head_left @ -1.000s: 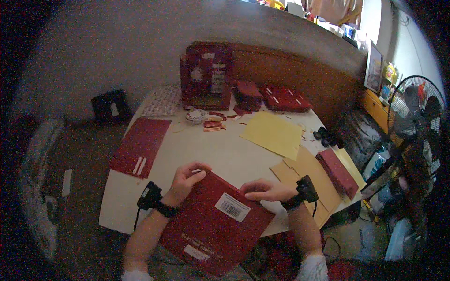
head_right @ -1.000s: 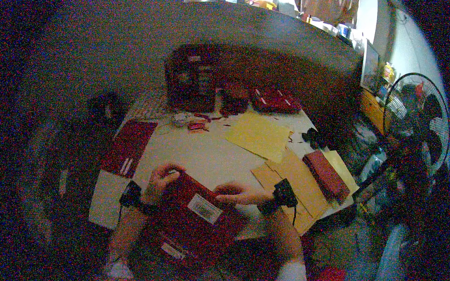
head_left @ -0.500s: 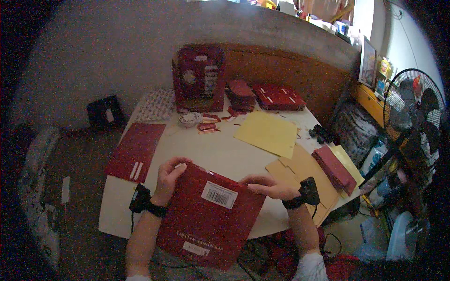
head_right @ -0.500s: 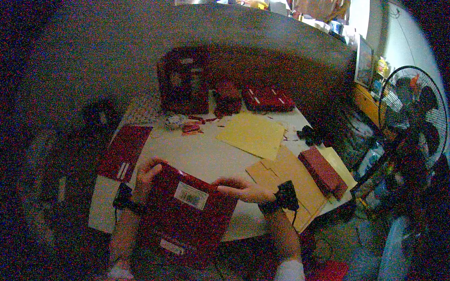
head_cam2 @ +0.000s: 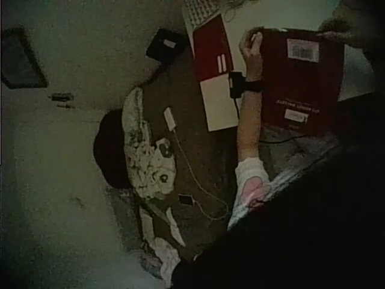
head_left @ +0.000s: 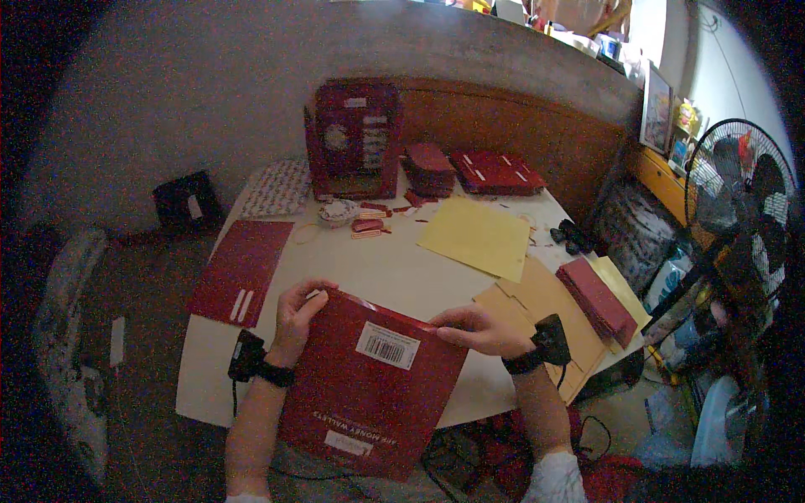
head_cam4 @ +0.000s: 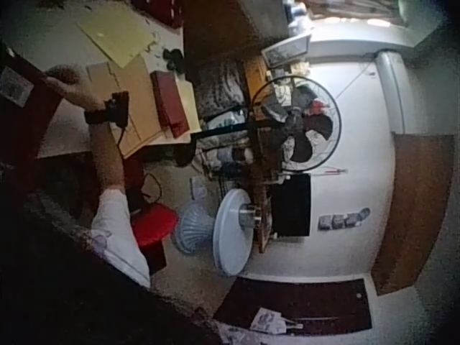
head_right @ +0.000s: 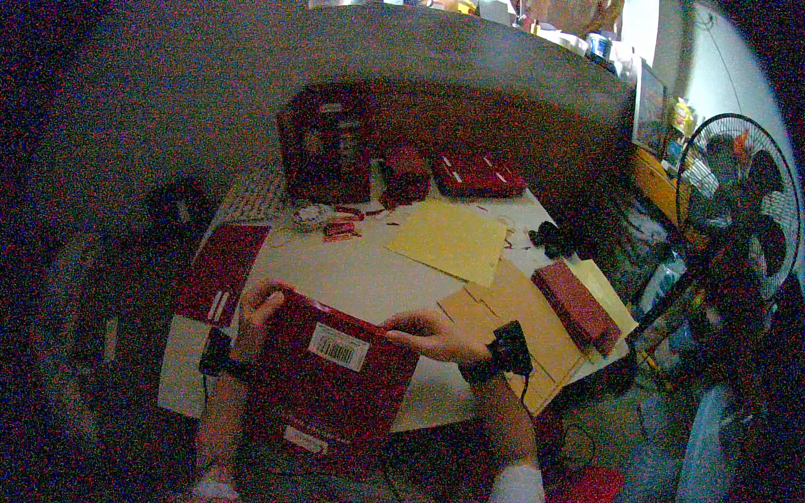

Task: Assembling a cardboard gift box by folding edges and securing tabs.

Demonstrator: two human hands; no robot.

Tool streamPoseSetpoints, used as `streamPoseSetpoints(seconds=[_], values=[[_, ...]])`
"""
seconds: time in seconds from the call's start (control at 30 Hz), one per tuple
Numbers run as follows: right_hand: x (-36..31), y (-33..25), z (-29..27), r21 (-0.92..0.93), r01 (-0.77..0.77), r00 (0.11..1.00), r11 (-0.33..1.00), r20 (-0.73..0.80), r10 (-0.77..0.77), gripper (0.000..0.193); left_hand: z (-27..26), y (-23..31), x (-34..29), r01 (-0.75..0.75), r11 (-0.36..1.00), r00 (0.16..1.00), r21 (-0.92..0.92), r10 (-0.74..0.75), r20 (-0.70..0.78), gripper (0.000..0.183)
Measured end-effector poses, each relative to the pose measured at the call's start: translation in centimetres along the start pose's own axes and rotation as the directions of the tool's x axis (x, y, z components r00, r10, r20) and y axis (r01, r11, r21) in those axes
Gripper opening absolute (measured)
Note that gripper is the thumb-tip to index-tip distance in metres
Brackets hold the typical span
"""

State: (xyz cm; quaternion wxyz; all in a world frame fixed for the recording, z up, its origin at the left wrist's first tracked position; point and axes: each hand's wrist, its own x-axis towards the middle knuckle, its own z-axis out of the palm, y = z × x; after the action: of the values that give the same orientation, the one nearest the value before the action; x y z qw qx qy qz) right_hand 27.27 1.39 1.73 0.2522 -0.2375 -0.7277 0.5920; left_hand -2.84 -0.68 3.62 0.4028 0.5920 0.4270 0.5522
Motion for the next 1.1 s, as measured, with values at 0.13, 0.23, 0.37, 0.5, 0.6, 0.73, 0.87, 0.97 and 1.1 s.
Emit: streamPoseSetpoints(seconds=[0.13,0.23,0.37,0.5,0.6,0.73,0.87,0.97,1.1], values=[[-0.1,0.3,-0.3,0.101,-0.053,0.998,0.993,0.025,0.051,0.031,0.1,0.1,0.0,0.031,0.999,1.0,0.029,-0.031,0.005,0.018],[-0.1,-0.2,-0.3,0.1,-0.097,0.995,0.99,0.021,0.095,0.031,-0.4,-0.5,-0.1,0.034,0.999,0.999,0.014,-0.034,0.009,0.019],[-0.3,-0.3,-0.2,0.208,-0.119,0.993,0.971,0.037,0.114,0.03,-0.2,-0.9,0.0,0.008,0.999,0.999,-0.054,-0.006,0.035,0.019],[-0.3,-0.8,-0.2,0.238,-0.131,0.991,0.962,0.062,0.119,0.029,0.0,0.2,-0.3,0.044,0.999,0.999,0.008,-0.044,0.021,0.019],[-0.3,-0.8,-0.2,0.229,-0.137,0.99,0.964,0.067,0.124,0.029,0.0,0.0,-0.3,0.025,1.0,0.999,0.013,-0.025,0.021,0.019],[-0.4,-0.9,-0.1,0.216,-0.12,0.992,0.969,0.067,0.108,0.029,-0.2,0.0,-0.4,0.021,0.998,1.0,0.055,-0.022,0.016,0.019],[-0.2,-0.7,0.3,0.224,-0.096,0.995,0.97,0.041,0.089,0.028,-0.7,-1.2,-0.1,-0.027,0.999,0.998,-0.047,0.029,0.047,0.019],[-0.2,-0.8,0.3,0.236,-0.094,0.995,0.967,0.06,0.082,0.027,-0.7,-1.3,0.0,-0.059,0.998,0.997,-0.027,0.06,0.041,0.019],[-0.3,-0.9,0.2,0.267,-0.135,0.99,0.954,0.086,0.116,0.027,-0.4,-0.5,-0.3,-0.004,0.999,0.999,-0.034,0.006,0.052,0.019]])
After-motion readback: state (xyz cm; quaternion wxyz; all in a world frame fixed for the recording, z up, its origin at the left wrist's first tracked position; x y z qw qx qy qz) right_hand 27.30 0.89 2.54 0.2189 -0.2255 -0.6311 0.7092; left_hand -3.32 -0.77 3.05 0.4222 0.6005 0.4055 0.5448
